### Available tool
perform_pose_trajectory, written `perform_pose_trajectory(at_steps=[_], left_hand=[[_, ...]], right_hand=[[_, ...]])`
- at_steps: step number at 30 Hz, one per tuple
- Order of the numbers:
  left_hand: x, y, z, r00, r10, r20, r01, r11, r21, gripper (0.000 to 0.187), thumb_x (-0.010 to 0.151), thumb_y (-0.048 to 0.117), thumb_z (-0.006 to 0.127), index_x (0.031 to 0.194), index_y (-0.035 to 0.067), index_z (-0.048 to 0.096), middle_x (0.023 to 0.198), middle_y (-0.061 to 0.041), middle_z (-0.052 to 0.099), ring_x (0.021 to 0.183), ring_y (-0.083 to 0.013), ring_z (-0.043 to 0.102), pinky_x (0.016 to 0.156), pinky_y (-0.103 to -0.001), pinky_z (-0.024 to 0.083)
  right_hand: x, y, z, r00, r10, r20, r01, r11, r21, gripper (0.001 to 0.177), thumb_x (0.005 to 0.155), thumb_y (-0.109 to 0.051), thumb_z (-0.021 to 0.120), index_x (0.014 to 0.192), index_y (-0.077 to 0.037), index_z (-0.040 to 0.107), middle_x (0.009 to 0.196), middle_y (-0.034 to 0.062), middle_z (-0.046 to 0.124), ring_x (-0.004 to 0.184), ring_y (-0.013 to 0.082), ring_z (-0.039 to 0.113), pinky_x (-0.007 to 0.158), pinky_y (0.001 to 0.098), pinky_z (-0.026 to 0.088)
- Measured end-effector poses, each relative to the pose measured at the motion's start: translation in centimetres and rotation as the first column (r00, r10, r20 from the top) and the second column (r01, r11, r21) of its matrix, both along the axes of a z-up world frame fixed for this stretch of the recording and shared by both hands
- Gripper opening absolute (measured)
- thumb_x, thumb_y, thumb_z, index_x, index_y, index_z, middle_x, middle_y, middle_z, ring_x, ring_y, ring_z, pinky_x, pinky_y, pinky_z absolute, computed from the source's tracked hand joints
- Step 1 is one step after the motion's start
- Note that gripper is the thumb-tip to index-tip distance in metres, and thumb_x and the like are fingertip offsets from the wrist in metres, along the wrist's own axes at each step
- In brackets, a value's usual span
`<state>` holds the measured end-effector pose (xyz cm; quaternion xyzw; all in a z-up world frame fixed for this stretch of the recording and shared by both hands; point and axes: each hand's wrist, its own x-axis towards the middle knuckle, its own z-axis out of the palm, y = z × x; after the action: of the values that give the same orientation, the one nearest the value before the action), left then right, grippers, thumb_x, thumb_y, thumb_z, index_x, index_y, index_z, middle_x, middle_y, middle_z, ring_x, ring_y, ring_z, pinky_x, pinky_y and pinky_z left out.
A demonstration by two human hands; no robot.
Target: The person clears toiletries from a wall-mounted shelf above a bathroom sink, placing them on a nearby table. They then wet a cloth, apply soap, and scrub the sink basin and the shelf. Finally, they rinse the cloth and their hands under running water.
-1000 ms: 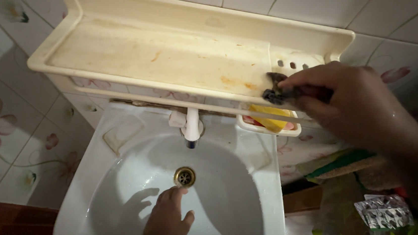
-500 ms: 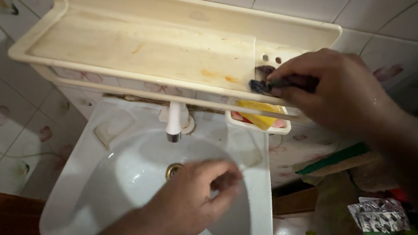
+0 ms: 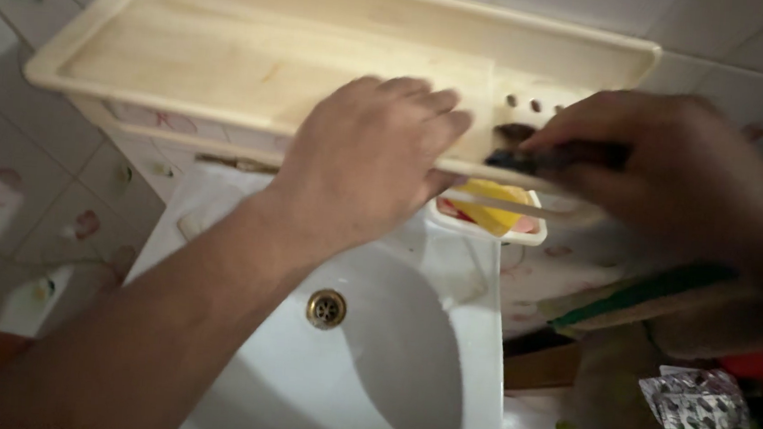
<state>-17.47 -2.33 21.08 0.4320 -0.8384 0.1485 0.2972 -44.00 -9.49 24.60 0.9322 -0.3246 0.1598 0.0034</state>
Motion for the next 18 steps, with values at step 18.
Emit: perform_pose_trajectory(at_steps=[18], left_hand=[[-0.2, -1.5, -2.3, 0.992, 0.103, 0.068, -0.094, 0.987, -0.13, 0.049, 0.091, 0.032, 0.065, 0.127, -0.001, 0.068, 0.13, -0.018, 0.069, 0.12, -0.0289, 0.067, 0.1, -0.038, 0.054]], right_hand=[[7.1, 0.4, 2.3, 0.799, -0.595, -0.086, 0.598, 0.774, 0.21, 0.026, 0.094, -0.017, 0.075, 0.119, -0.021, 0.081, 0.087, 0.0126, 0.081, 0.067, 0.0283, 0.073, 0.063, 0.0433, 0.059]])
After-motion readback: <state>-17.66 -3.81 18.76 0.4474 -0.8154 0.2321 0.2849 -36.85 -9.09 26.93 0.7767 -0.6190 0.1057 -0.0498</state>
